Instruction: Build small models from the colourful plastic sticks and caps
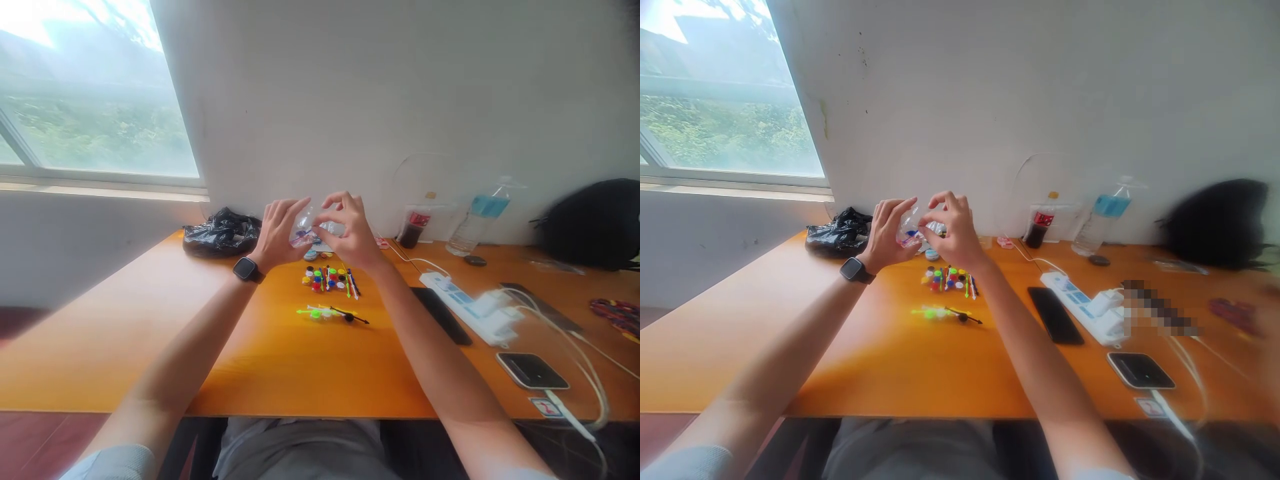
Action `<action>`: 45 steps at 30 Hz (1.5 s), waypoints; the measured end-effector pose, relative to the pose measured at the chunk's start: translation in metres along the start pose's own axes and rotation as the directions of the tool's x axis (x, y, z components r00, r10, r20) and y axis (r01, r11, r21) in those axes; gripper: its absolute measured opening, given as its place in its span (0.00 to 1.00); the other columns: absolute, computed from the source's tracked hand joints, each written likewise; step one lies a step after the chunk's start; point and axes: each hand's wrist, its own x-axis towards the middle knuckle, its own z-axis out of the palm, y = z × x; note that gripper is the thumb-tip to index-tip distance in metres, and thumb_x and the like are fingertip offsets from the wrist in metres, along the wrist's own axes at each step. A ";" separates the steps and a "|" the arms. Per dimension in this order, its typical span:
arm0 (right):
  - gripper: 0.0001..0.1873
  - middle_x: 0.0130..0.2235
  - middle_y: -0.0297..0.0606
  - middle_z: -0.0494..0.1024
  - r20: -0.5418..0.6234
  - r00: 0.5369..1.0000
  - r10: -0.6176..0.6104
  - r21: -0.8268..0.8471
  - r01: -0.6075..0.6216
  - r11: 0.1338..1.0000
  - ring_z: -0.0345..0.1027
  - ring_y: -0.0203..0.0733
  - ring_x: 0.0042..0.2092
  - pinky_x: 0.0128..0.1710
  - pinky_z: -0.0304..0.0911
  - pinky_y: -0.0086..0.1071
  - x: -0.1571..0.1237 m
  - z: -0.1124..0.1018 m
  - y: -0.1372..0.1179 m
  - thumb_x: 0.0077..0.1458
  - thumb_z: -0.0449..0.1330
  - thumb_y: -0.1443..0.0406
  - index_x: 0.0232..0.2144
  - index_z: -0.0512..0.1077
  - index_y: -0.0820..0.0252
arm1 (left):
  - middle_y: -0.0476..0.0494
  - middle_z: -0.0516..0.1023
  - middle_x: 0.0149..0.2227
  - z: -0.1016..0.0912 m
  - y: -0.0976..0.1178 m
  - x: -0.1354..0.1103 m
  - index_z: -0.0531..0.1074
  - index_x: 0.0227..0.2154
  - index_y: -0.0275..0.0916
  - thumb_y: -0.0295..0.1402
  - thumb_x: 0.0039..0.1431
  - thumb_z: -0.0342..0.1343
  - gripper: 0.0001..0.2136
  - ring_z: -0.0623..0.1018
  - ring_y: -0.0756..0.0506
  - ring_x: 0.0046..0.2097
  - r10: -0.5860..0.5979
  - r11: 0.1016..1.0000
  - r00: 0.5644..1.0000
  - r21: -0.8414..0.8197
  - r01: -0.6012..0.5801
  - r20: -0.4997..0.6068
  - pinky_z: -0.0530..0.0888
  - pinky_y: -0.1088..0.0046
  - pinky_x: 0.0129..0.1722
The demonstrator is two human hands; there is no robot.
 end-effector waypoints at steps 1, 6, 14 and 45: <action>0.05 0.51 0.39 0.71 0.014 1.000 0.006 0.019 -0.007 1.000 0.63 0.53 0.54 0.60 0.62 0.54 0.000 -0.001 -0.001 0.63 0.66 0.63 0.35 0.82 0.49 | 0.34 0.73 0.54 0.000 0.000 0.000 0.62 0.68 0.41 0.44 0.59 0.62 0.36 0.73 0.34 0.52 0.003 1.000 1.000 0.001 -0.003 -0.002 0.69 0.52 0.54; 0.05 0.51 0.39 0.70 -0.085 0.995 0.054 0.049 -0.050 0.998 0.64 0.51 0.54 0.59 0.64 0.52 0.000 0.009 -0.005 0.61 0.68 0.65 0.34 0.84 0.48 | 0.33 0.73 0.54 0.001 0.002 0.000 0.61 0.68 0.41 0.42 0.59 0.61 0.35 0.73 0.34 0.53 0.000 1.000 1.000 -0.024 0.000 -0.003 0.69 0.52 0.54; 0.04 0.55 0.37 0.70 -0.010 0.996 0.087 0.010 -0.087 0.996 0.62 0.54 0.57 0.63 0.63 0.54 -0.002 0.015 -0.003 0.60 0.70 0.62 0.34 0.85 0.44 | 0.33 0.72 0.55 0.002 0.003 -0.001 0.60 0.69 0.42 0.44 0.61 0.59 0.34 0.72 0.34 0.53 -0.029 0.999 0.999 -0.032 0.030 0.017 0.69 0.51 0.54; 0.05 0.60 0.41 0.67 0.091 0.995 0.051 0.044 -0.055 0.997 0.58 0.55 0.66 0.68 0.55 0.55 0.004 -0.028 0.024 0.64 0.62 0.65 0.39 0.78 0.51 | 0.34 0.85 0.39 0.035 0.014 -0.040 0.78 0.51 0.34 0.44 0.52 0.74 0.27 0.85 0.43 0.35 0.008 -0.310 0.472 -0.446 0.839 0.882 0.78 0.72 0.32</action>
